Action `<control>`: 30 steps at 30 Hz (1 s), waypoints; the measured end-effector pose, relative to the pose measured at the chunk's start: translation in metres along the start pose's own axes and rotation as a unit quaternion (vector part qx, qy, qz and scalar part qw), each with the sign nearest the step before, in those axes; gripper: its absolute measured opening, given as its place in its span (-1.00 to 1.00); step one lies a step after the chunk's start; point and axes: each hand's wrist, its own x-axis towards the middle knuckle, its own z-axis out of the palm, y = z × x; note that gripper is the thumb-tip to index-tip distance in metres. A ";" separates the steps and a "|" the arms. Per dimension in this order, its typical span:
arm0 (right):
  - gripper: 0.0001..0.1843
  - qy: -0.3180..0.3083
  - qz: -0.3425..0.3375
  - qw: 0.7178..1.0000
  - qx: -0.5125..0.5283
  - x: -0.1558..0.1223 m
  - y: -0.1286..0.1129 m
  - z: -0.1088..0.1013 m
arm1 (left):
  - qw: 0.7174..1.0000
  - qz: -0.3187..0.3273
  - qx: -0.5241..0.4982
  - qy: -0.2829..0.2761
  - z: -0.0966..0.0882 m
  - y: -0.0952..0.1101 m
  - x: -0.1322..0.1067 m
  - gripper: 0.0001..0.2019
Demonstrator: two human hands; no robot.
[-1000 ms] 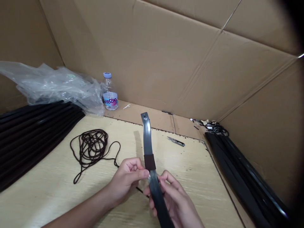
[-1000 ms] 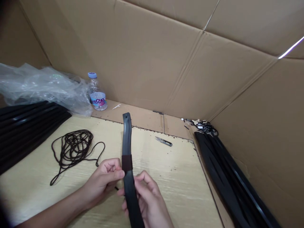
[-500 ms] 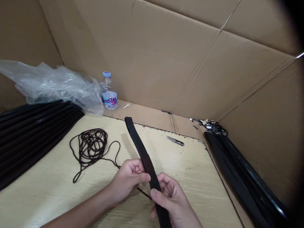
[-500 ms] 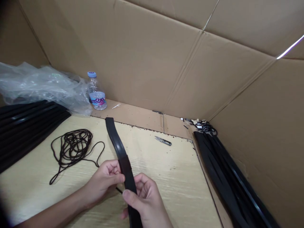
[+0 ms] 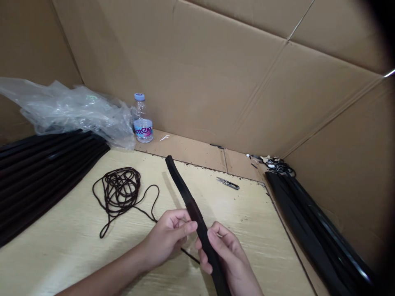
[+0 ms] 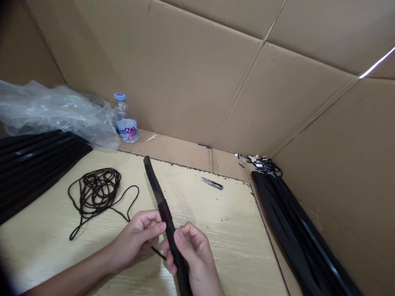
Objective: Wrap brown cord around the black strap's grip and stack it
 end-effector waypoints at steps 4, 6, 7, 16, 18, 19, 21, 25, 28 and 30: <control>-0.48 0.041 0.044 0.998 -0.027 -0.002 0.005 -0.005 | 1.000 0.018 -0.002 -0.014 -0.002 -0.002 -0.001 -0.59; -0.52 0.031 0.056 0.996 -0.054 -0.003 0.008 -0.007 | 1.000 0.018 0.004 -0.015 -0.003 -0.003 -0.001 -0.55; -0.55 0.011 0.056 0.996 -0.063 -0.003 0.009 -0.007 | 1.000 0.013 0.002 -0.018 -0.004 -0.004 -0.001 -0.56; -0.56 -0.066 0.047 0.995 -0.054 -0.005 -0.003 0.002 | 0.999 0.008 -0.019 -0.032 0.000 -0.001 -0.005 -0.63; -0.63 -0.047 0.042 0.998 -0.016 -0.003 -0.005 0.001 | 1.000 0.015 0.006 0.006 -0.001 0.000 -0.003 -0.62; -0.65 -0.040 0.044 0.998 0.007 -0.002 -0.006 0.000 | 1.000 0.017 0.017 0.020 -0.002 0.001 -0.002 -0.62; -0.68 -0.031 0.057 0.997 0.048 0.000 -0.006 -0.002 | 0.999 0.016 0.021 0.025 -0.001 0.002 0.000 -0.64; -0.58 -0.012 0.082 0.995 0.061 0.002 0.000 -0.003 | 0.999 0.031 -0.030 -0.028 0.002 0.002 0.001 -0.67; -0.49 0.019 0.070 0.997 0.023 0.001 0.006 -0.004 | 0.997 0.053 -0.026 -0.044 0.002 0.000 0.001 -0.67; -0.55 0.018 0.062 0.998 0.001 0.000 0.008 -0.005 | 0.997 0.060 -0.019 -0.043 0.002 0.000 0.000 -0.68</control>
